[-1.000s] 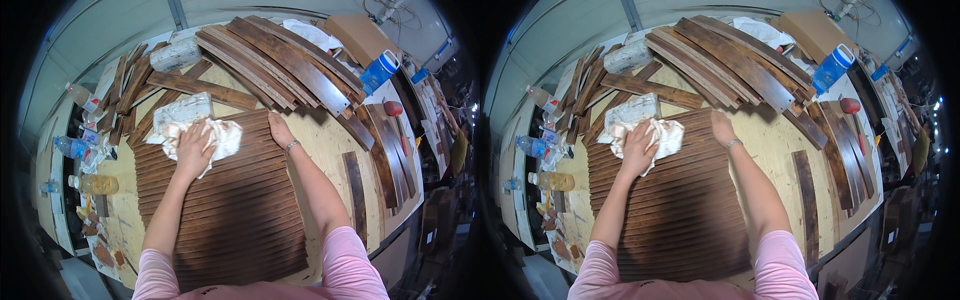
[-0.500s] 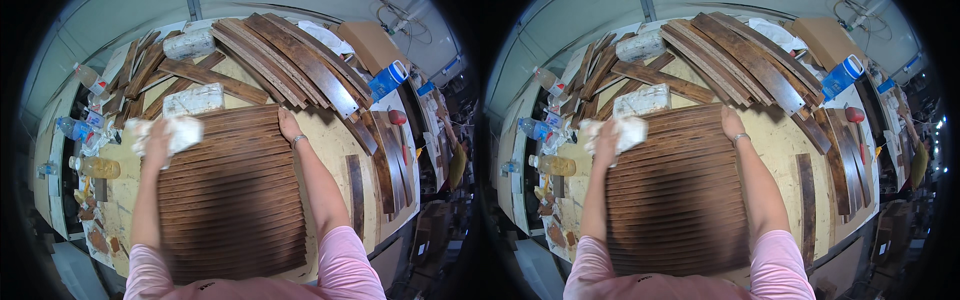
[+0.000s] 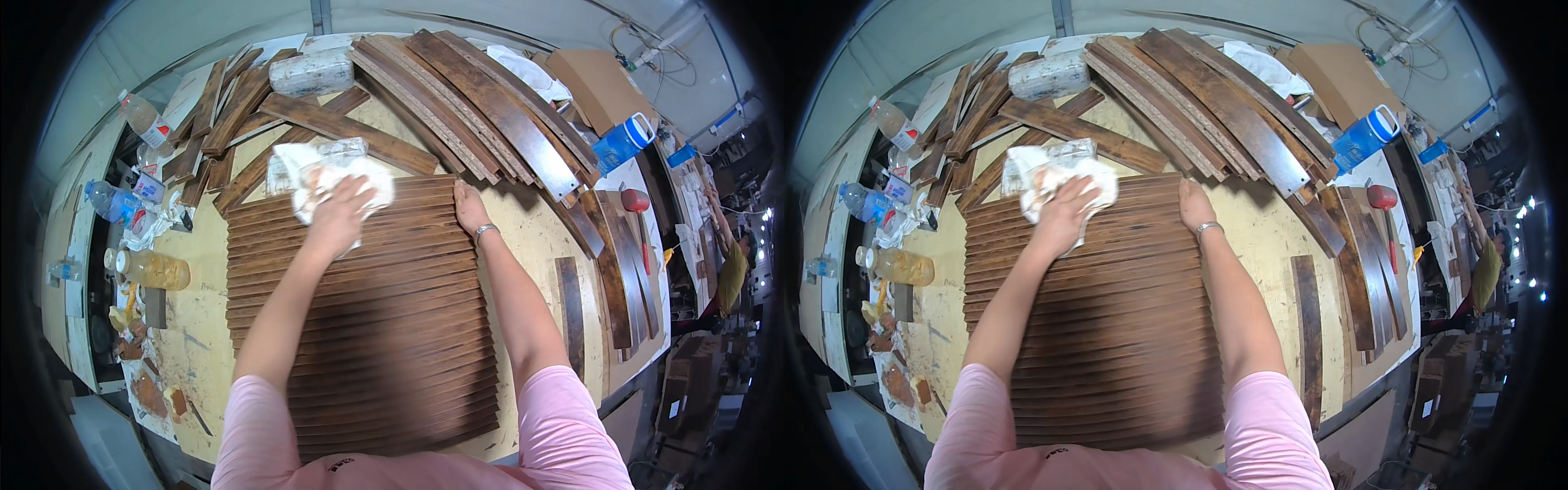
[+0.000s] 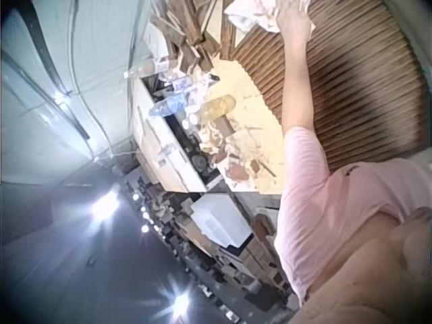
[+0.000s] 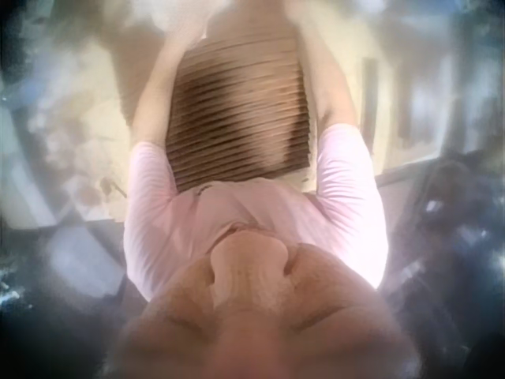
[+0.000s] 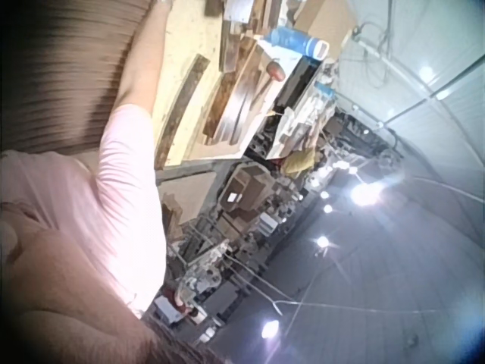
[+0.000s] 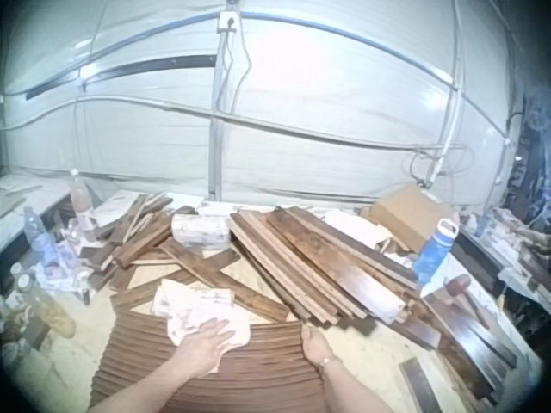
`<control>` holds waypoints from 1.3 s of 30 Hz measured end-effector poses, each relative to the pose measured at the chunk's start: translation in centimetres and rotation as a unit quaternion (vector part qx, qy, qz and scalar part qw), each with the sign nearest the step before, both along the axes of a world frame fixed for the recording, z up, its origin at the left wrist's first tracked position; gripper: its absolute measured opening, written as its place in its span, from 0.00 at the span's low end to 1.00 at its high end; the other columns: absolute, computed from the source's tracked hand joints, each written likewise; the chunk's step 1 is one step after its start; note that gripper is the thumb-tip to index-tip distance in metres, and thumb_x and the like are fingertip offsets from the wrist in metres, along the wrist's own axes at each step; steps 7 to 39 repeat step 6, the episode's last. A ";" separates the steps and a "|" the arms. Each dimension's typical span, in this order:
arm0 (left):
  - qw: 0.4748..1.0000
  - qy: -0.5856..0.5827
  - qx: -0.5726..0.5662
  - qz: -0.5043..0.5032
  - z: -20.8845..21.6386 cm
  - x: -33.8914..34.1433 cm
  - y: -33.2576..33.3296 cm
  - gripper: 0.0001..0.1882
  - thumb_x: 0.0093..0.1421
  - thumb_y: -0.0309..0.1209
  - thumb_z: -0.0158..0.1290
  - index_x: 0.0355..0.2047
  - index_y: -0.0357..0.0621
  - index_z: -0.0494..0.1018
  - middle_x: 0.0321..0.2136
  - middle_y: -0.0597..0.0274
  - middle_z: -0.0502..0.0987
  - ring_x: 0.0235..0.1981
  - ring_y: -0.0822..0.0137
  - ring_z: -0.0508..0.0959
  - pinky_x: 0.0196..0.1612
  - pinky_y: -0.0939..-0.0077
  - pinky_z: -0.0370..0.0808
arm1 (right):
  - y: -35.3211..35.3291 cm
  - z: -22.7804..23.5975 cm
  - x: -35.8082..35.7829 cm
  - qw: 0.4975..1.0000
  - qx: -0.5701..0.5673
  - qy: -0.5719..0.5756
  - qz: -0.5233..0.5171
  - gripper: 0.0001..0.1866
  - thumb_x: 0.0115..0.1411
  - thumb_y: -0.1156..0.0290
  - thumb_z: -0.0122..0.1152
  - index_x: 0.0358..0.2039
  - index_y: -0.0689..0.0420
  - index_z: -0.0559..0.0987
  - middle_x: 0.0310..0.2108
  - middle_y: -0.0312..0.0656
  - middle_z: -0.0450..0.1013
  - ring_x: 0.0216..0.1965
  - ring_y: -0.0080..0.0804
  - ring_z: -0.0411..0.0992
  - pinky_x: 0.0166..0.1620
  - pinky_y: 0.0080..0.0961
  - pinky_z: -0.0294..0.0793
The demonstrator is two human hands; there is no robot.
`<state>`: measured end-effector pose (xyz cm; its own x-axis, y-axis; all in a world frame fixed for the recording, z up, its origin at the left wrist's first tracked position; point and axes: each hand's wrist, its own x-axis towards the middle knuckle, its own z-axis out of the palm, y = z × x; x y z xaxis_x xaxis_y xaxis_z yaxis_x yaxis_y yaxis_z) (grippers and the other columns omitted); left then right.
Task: The person rubs a stack of wood slats with a cloth, then rubs a smaller block against the slats, and finally wipes the assembled slat panel with a cloth.
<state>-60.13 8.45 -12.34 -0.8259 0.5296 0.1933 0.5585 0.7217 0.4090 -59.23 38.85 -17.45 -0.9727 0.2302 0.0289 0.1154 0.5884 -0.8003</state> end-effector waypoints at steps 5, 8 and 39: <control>0.985 0.064 -0.026 0.161 -1.2 0.5 -12.3 0.24 0.60 0.20 0.52 0.55 0.56 0.76 0.63 0.62 0.69 0.66 0.61 0.65 0.73 0.48 0.46 | 1.3 -1.0 -0.1 1.000 -0.014 -0.024 0.001 0.26 0.72 0.55 0.38 0.49 0.66 0.75 0.50 0.65 0.72 0.54 0.59 0.69 0.59 0.40 0.65; 0.974 0.056 -0.080 0.205 -1.2 0.8 -15.4 0.23 0.61 0.21 0.51 0.56 0.54 0.76 0.64 0.62 0.68 0.67 0.61 0.64 0.72 0.48 0.46 | 0.9 0.3 -0.2 0.996 -0.023 -0.080 0.011 0.26 0.72 0.54 0.39 0.52 0.63 0.75 0.53 0.65 0.71 0.56 0.58 0.68 0.60 0.39 0.65; 0.974 0.056 -0.080 0.205 -1.2 0.8 -15.4 0.23 0.61 0.21 0.51 0.56 0.54 0.76 0.64 0.62 0.68 0.67 0.61 0.64 0.72 0.48 0.46 | 0.9 0.3 -0.2 0.996 -0.023 -0.080 0.011 0.26 0.72 0.54 0.39 0.52 0.63 0.75 0.53 0.65 0.71 0.56 0.58 0.68 0.60 0.39 0.65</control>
